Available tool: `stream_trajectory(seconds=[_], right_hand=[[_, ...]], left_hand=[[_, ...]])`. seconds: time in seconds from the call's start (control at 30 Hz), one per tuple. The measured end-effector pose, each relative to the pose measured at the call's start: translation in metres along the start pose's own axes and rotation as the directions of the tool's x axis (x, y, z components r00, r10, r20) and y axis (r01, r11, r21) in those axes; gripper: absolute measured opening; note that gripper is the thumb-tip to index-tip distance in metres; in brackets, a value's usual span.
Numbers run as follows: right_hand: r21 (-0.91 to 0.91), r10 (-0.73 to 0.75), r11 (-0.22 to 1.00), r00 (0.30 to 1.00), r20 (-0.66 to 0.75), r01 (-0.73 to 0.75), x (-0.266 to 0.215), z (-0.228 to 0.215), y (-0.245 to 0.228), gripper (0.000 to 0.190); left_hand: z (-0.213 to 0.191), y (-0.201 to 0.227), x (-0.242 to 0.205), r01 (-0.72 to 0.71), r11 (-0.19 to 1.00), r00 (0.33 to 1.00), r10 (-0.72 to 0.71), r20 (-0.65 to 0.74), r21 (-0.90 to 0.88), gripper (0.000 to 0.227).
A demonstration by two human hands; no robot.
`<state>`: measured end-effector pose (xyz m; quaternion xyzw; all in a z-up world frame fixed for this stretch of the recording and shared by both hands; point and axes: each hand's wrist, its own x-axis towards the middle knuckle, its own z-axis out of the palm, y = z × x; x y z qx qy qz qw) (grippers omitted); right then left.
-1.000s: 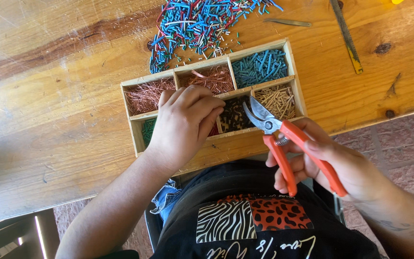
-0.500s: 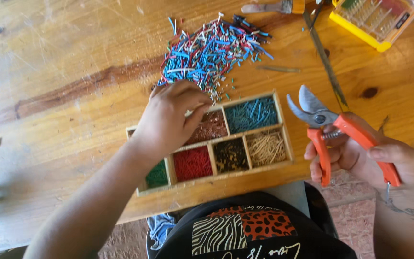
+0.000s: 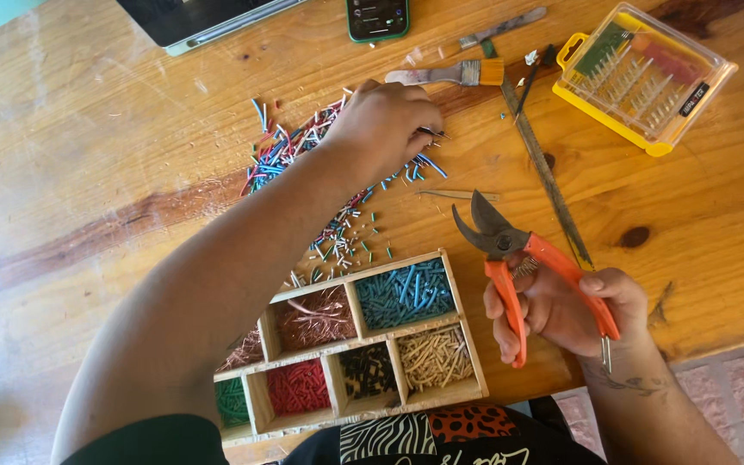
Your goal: The person uses wire cutters to strip the insulation from short pieces of colored wire. They then sort the stripped copper wire into a compartmentalized wooden box and place the plastic insulation pieces into a pile on the table.
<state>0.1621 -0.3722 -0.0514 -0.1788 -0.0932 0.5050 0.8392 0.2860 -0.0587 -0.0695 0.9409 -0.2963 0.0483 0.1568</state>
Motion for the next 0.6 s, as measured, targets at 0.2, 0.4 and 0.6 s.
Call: stream_trajectory(seconds=[0.2, 0.4, 0.6], right_hand=[[0.005, 0.079, 0.997, 0.977, 0.199, -0.082, -0.009, -0.016, 0.000, 0.065], [-0.052, 0.042, 0.998, 0.991, 0.128, -0.035, -0.004, -0.004, 0.002, 0.068], [-0.013, 0.007, 1.000, 0.995, 0.100, -0.005, -0.004, -0.006, 0.005, 0.068]], left_hand=[[0.011, 0.006, 0.008, -0.147, 0.943, 0.989, 0.136, 0.055, 0.300, 0.013], [0.009, 0.003, 0.003, -0.086, 0.955, 0.996, 0.079, 0.037, 0.283, 0.009], [-0.037, 0.027, 0.003, 0.050, 0.935, 0.970, -0.130, -0.207, -0.352, 0.011]])
